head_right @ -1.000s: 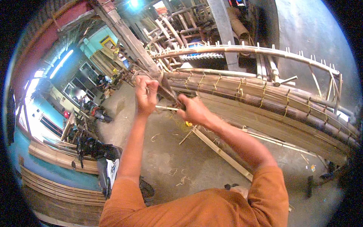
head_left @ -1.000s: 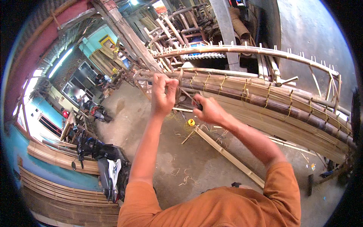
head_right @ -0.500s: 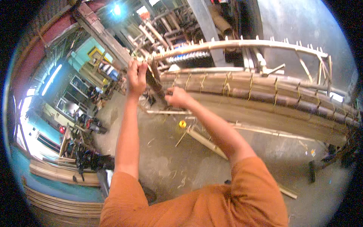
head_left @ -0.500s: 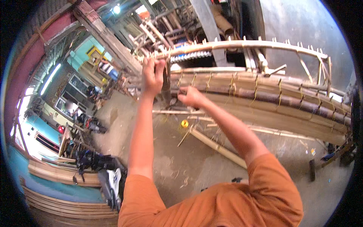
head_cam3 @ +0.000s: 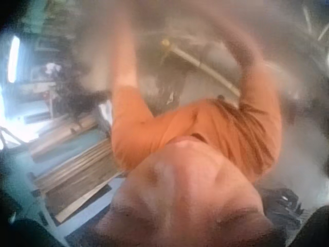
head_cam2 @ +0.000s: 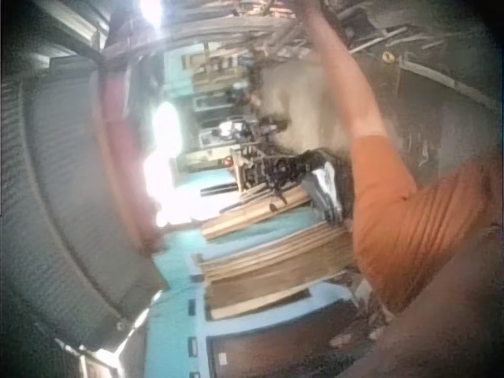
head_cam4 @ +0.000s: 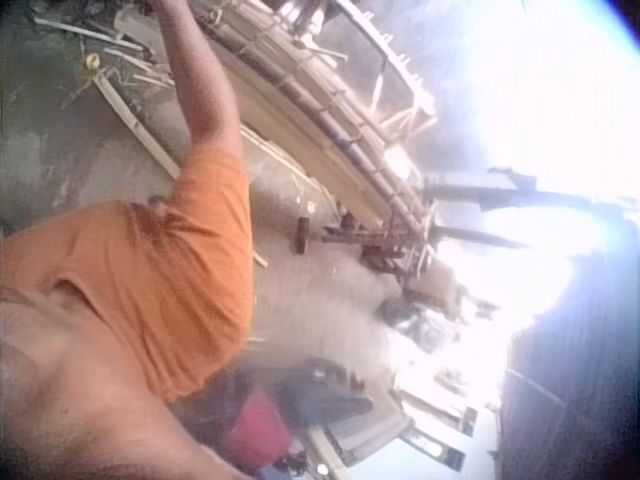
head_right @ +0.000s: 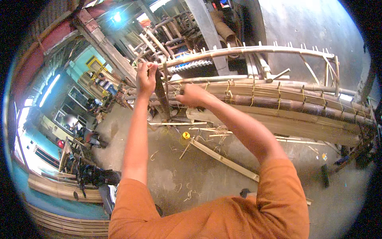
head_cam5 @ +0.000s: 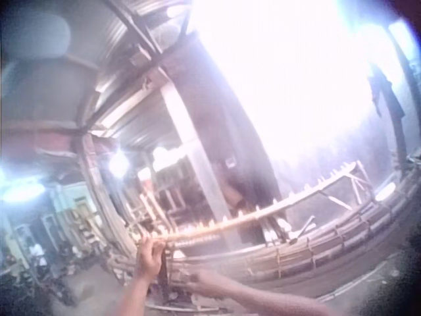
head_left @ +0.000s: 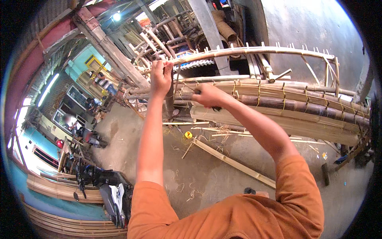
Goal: The person uses a machete to split a long bamboo pole into thin strips. They repeatedly strike the bamboo against a wooden block to separate the sections, then gather the resulting strips and place them on a rack.
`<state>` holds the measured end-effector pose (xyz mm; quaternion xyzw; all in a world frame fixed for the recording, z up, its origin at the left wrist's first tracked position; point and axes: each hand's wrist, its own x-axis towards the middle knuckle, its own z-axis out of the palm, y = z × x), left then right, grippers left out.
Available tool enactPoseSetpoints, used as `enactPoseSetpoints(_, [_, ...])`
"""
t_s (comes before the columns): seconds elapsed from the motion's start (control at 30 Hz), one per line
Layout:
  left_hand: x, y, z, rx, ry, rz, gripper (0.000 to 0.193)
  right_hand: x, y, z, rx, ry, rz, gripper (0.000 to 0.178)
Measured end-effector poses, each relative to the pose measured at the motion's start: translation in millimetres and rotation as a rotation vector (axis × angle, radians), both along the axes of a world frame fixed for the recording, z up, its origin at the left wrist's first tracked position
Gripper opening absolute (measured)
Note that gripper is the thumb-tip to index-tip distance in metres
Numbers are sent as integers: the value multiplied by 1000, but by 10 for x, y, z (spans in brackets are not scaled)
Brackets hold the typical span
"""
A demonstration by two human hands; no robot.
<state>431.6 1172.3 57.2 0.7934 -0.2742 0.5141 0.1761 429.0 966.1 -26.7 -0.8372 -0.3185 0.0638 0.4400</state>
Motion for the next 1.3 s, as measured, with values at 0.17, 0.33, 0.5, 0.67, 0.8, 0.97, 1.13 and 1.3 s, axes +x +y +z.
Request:
enactPoseSetpoints(0.17, [-168, 103, 55, 10, 283, -63, 32, -979, -993, -69, 537, 303, 40, 36])
enactPoseSetpoints(0.33, [-395, -250, -213, 224, 394, -130, 21, -1276, -1232, -386, 584, 185, -145, 37])
enactPoseSetpoints(0.5, [-256, -434, -431, -24, 735, -183, 23, -1212, -1055, -680, 737, 10, -87, 43])
enactPoseSetpoints(0.67, [-172, -565, -510, -137, 908, -294, 17, -1216, -662, -817, 816, -33, -167, 44])
enactPoseSetpoints(0.8, [-160, -548, -526, -124, 968, -302, 14, -1212, -495, -844, 873, -69, -225, 46])
enactPoseSetpoints(0.97, [-163, -565, -535, -77, 1010, -315, 14, -1192, -295, -912, 870, -178, -319, 46])
enactPoseSetpoints(1.13, [-190, -741, -441, -28, 957, -373, 17, -1214, -188, -902, 873, -191, -385, 46])
enactPoseSetpoints(1.3, [-135, -832, -432, 27, 949, -366, 18, -1210, -199, -833, 879, -113, -425, 46])
